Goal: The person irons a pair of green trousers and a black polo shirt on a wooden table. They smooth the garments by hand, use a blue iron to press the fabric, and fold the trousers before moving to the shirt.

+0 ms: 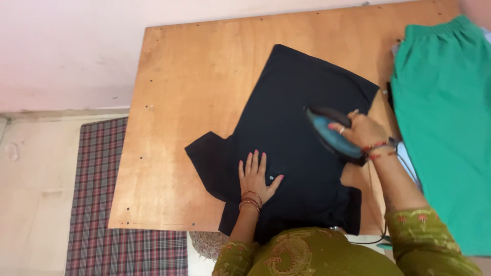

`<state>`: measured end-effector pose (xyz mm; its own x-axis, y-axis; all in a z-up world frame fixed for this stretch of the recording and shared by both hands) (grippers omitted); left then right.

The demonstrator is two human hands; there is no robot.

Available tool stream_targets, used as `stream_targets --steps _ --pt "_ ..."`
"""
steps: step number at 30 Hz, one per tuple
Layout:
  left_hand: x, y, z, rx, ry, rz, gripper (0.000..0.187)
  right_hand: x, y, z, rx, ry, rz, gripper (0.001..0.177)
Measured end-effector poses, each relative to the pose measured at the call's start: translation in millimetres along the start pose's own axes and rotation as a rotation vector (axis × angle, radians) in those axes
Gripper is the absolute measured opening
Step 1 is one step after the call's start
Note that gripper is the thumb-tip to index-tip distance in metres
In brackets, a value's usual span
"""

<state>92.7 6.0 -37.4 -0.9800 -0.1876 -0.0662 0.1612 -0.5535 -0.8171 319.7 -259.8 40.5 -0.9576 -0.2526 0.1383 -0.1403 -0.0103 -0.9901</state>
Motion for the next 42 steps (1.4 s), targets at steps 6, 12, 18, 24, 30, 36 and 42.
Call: stream_targets --steps 6,12,18,24,30,36,42 --pt "1.7 1.4 -1.1 -0.048 -0.017 -0.018 0.089 97.9 -15.2 2.8 0.016 -0.078 -0.085 0.069" --pt "19.1 1.4 13.8 -0.112 -0.059 0.015 0.085 147.8 -9.1 36.0 0.037 0.122 -0.083 0.064" --pt "45.3 -12.6 11.4 -0.141 -0.137 -0.067 0.085 187.1 12.2 70.9 0.042 0.43 -0.169 0.068" --pt "-15.0 -27.3 -60.5 -0.222 -0.007 0.04 0.081 198.9 27.4 90.5 0.187 0.477 0.08 0.069" --pt "-59.7 -67.5 -99.5 -0.673 -0.26 0.263 0.074 200.7 20.1 89.9 0.17 0.478 0.219 0.066" --pt "4.0 -22.2 -5.4 -0.141 0.123 -0.026 0.113 202.6 -14.6 50.6 0.183 0.271 0.592 0.077" --pt "55.8 1.9 -15.7 -0.004 0.111 0.061 0.048 156.3 -1.4 7.2 -0.083 -0.071 0.484 0.076"
Point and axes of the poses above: each hand's wrist, its own x-axis away from the middle knuckle, its own y-axis out of the palm, z = x × y, the point moved 2 cm from there along -x, towards the middle knuckle, and after that the axes turned 12 degrees about x, right-handed, at the moved point
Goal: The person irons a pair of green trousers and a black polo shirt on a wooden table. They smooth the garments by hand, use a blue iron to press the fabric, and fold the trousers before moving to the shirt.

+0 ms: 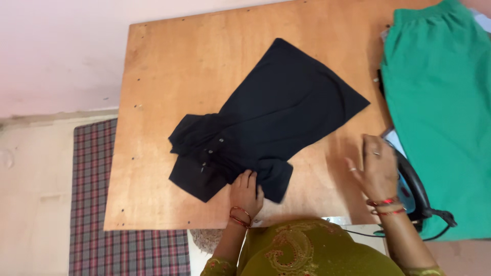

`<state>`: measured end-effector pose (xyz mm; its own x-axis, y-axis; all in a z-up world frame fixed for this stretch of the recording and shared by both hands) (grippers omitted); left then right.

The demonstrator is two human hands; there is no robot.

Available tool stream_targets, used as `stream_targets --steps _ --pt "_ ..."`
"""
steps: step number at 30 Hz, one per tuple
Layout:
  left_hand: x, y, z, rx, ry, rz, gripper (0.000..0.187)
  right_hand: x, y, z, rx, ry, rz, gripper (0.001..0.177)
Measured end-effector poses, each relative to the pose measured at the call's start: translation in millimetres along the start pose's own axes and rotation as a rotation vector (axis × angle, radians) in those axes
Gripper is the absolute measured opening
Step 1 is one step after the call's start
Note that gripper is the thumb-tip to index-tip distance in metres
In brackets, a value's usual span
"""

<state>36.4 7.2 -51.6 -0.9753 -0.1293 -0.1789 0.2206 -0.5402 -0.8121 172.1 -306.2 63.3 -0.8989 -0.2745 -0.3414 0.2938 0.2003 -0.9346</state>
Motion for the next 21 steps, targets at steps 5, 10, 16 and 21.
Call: stream_targets --steps 5,10,16,21 --pt "22.3 -12.5 -19.2 0.263 -0.19 -0.018 0.029 -23.2 62.3 -39.9 -0.145 -0.135 -0.278 0.092" --pt "74.5 -50.3 -18.3 1.136 -0.106 0.063 0.024 -33.7 85.0 -52.9 -0.154 -0.115 -0.36 0.105" --pt "98.3 -158.6 -7.3 1.03 -0.069 -0.216 0.029 -29.1 107.6 -3.4 -0.175 -0.144 -0.479 0.053" --pt "55.2 -231.7 16.0 0.2 -0.621 -0.5 0.07 -48.6 49.0 72.3 -0.709 -0.177 -1.033 0.03"
Point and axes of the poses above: each hand's wrist, its own x-axis away from the middle knuckle, its own y-axis out of the palm, z = x × y, the point moved 2 cm from there along -x, towards the middle knuckle, and after that the axes turned 12 degrees about x, right-handed, at the moved point
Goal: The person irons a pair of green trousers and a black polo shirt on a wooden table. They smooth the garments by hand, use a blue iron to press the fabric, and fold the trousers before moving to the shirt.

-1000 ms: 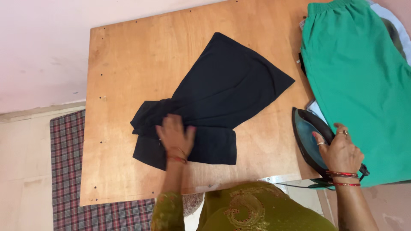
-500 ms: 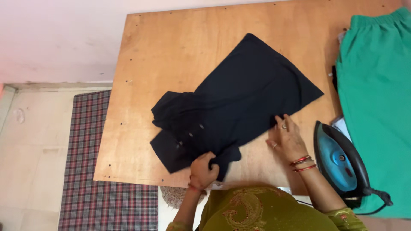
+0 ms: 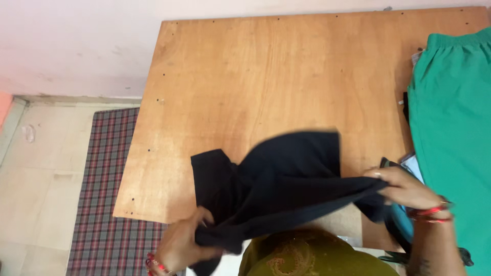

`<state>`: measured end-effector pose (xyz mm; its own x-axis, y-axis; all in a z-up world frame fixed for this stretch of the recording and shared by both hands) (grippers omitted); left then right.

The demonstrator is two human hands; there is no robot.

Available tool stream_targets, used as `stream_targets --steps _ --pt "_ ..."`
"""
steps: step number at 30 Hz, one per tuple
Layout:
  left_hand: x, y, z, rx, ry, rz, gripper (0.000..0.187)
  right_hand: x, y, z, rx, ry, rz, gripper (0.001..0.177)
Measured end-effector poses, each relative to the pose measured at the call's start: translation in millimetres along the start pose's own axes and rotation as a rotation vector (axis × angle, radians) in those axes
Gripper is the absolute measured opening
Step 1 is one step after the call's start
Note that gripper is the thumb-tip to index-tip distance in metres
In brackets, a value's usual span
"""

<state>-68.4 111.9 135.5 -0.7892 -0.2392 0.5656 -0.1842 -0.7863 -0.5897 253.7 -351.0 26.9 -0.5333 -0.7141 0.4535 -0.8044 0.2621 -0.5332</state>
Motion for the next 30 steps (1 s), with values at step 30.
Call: stream_targets --steps 30 --pt "-214.5 26.8 -57.3 -0.126 0.279 0.962 0.019 -44.8 78.3 -4.8 0.841 0.169 0.891 0.03"
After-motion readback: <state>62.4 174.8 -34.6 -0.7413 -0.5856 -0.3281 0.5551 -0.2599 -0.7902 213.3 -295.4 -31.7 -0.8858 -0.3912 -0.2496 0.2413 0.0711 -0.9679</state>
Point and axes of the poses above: each hand's wrist, its own x-axis away from the middle knuckle, its own y-axis out of the palm, z = x × y, the point moved 2 cm from there along -x, towards the middle knuckle, and after that the axes turned 12 degrees about x, right-handed, at the moved point
